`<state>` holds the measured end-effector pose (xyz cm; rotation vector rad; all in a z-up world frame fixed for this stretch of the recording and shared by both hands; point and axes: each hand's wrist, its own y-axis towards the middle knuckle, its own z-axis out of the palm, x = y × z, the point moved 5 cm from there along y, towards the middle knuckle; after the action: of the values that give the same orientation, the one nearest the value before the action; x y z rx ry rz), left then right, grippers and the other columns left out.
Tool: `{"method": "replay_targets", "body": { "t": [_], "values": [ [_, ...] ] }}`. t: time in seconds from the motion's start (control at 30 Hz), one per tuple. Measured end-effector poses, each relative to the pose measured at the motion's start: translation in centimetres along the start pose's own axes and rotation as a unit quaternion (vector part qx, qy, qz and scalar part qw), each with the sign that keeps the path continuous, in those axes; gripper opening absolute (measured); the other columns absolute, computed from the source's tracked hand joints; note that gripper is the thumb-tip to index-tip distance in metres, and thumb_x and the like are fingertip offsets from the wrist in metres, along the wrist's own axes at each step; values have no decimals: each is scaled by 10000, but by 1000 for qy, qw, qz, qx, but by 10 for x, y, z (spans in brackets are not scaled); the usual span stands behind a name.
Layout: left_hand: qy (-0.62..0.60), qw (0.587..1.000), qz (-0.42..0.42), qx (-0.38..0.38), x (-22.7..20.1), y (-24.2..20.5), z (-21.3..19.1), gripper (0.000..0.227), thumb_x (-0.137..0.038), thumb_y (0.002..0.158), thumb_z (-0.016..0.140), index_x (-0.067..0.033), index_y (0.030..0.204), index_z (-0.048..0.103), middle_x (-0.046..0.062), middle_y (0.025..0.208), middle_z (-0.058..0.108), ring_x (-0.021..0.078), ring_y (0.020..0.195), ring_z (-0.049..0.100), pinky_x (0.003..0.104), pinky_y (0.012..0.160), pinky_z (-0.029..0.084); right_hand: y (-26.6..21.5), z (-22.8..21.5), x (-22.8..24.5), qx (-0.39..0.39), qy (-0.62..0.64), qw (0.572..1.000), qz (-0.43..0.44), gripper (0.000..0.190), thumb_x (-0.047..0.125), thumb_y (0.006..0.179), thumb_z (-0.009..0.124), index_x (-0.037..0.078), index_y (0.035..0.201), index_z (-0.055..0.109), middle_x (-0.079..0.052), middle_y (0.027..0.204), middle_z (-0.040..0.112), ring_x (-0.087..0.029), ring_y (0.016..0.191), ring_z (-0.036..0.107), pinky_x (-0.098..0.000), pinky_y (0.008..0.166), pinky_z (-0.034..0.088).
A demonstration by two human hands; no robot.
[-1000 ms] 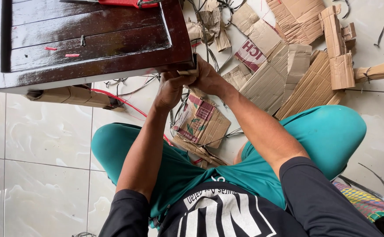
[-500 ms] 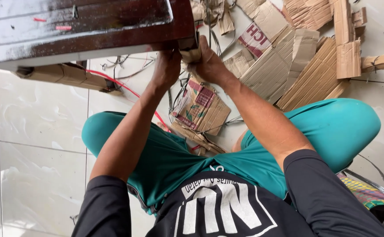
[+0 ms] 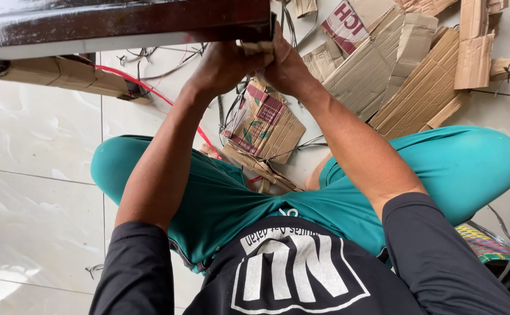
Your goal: Wrapping chair legs with cardboard and securing them with string for protection
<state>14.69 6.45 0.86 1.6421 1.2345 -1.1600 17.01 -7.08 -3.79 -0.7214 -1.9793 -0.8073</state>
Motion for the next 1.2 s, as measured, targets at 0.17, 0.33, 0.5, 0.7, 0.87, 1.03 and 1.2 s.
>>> {"method": "replay_targets", "body": {
  "t": [0.17, 0.33, 0.5, 0.7, 0.87, 1.03, 1.2],
  "values": [
    [-78, 996, 50, -2, 10, 0, 4, 349, 5, 918, 753, 7, 1211, 561, 163, 1096, 707, 283, 961, 761, 371, 852, 697, -12, 17, 2, 12, 29, 999, -10, 856, -57, 893, 777, 149, 1488, 197, -146, 1217, 668, -291, 1073, 707, -401, 890, 631],
    [-141, 989, 28, -12, 37, 0, 12, 338, 5, 933, 732, -21, 1216, 550, 125, 1113, 707, 221, 957, 736, 312, 820, 658, -125, 91, -80, -113, -92, 931, 335, 460, 361, 922, 581, 97, 1233, 369, -54, 1011, 392, -210, 906, 464, -383, 771, 488],
    [-140, 990, 9, -29, 41, -7, 15, 338, -4, 931, 729, -23, 1211, 541, 89, 1068, 676, 181, 904, 673, 308, 787, 584, -198, 168, -84, 247, -171, 937, 177, 570, 219, 810, 594, 97, 1362, 522, -159, 1347, 538, -403, 1147, 566, -536, 923, 534],
    [-185, 982, 26, 22, 14, -5, 10, 298, 27, 986, 683, -7, 1237, 527, 127, 1109, 657, 220, 949, 660, 350, 840, 591, -261, 118, -154, 294, -366, 844, 260, 512, 122, 843, 661, 97, 1281, 397, -166, 1218, 447, -356, 1059, 504, -512, 863, 470],
    [-155, 987, 18, 24, 6, -4, 7, 239, 38, 986, 665, 32, 1208, 577, 164, 1079, 711, 226, 881, 705, 329, 726, 605, -288, 88, -198, 289, -380, 834, 278, 83, 61, 864, 561, 66, 913, 627, -173, 903, 716, -376, 814, 693, -505, 761, 530],
    [-97, 994, 51, 18, -1, -6, 4, 257, 25, 1009, 666, -2, 1231, 539, 145, 1004, 675, 201, 784, 641, 322, 664, 555, -244, 10, -199, 222, -132, 836, 483, 157, 208, 943, 654, 67, 967, 589, -123, 927, 708, -275, 789, 646, -429, 684, 529],
    [-78, 996, 36, 8, 1, -4, 5, 308, 20, 963, 705, 21, 1222, 538, 170, 1040, 682, 217, 807, 668, 315, 667, 590, -158, -124, -100, 79, 34, 893, 441, 104, 212, 1061, 566, 110, 1072, 548, -35, 765, 585, -150, 630, 578, -305, 533, 491]
  ]
}}
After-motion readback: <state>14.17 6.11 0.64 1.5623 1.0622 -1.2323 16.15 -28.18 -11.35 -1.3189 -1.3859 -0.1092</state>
